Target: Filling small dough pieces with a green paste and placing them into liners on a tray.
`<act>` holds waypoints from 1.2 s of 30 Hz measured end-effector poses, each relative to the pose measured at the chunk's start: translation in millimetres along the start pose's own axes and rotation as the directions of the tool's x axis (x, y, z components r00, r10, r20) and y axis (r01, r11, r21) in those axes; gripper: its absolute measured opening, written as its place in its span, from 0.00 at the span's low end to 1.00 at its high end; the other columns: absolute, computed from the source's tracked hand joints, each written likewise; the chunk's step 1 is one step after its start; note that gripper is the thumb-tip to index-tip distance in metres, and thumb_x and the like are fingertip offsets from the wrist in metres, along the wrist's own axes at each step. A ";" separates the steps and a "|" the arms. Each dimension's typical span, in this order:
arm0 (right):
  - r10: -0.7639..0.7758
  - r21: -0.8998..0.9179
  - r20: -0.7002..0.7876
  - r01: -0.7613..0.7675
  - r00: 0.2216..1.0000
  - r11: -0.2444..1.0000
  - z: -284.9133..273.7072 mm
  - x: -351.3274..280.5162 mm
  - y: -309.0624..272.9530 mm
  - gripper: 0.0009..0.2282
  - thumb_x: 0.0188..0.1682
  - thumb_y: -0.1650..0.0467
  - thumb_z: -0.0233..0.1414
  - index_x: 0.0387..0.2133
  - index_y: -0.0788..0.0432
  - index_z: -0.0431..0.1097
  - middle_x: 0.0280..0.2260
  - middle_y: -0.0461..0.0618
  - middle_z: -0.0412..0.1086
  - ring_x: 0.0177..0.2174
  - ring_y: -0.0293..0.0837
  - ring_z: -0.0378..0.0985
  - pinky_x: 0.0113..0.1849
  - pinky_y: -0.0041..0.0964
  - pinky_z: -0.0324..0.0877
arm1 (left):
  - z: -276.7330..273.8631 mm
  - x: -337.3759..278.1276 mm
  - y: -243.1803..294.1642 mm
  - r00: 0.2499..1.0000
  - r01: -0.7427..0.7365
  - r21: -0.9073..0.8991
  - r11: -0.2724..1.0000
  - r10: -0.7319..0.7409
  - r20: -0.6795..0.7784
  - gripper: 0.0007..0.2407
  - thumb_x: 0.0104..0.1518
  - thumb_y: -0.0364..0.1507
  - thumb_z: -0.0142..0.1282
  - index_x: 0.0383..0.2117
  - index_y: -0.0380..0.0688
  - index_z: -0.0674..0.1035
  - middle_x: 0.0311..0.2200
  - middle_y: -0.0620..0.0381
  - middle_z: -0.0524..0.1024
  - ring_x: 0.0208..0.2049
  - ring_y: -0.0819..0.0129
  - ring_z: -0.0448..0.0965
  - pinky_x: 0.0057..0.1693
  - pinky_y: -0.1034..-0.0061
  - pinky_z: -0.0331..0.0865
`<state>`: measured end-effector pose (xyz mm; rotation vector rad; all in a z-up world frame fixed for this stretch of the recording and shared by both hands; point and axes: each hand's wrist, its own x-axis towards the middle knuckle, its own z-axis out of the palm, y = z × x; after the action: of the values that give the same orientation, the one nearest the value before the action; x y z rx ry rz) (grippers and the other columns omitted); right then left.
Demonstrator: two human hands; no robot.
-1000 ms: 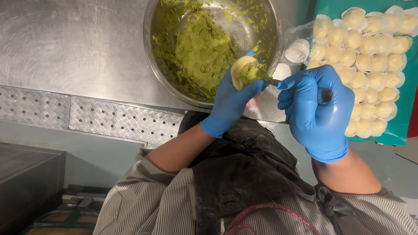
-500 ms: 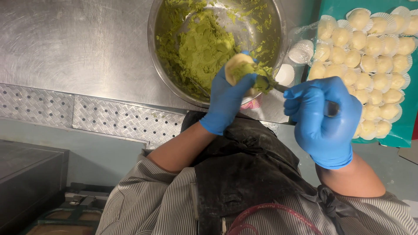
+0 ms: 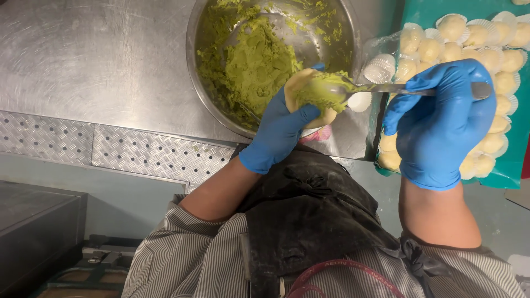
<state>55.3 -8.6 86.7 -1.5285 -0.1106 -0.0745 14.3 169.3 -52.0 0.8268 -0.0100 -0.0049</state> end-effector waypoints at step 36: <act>-0.359 -0.421 0.023 0.335 0.933 0.843 3.6 -26.4 -5.5 0.09 0.67 0.83 0.39 0.37 0.76 0.65 0.34 0.71 0.73 0.22 0.49 0.71 0.28 0.36 0.69 | 26.8 8.5 31.7 0.956 -0.030 -0.054 0.998 0.013 -0.293 0.15 0.62 0.25 0.54 0.55 0.37 0.72 0.40 0.47 0.79 0.37 0.66 0.82 0.43 0.79 0.81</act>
<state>28.3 -5.7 89.1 -1.9209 -0.3460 -0.4591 22.5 171.0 -10.5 0.7625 0.2603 0.1373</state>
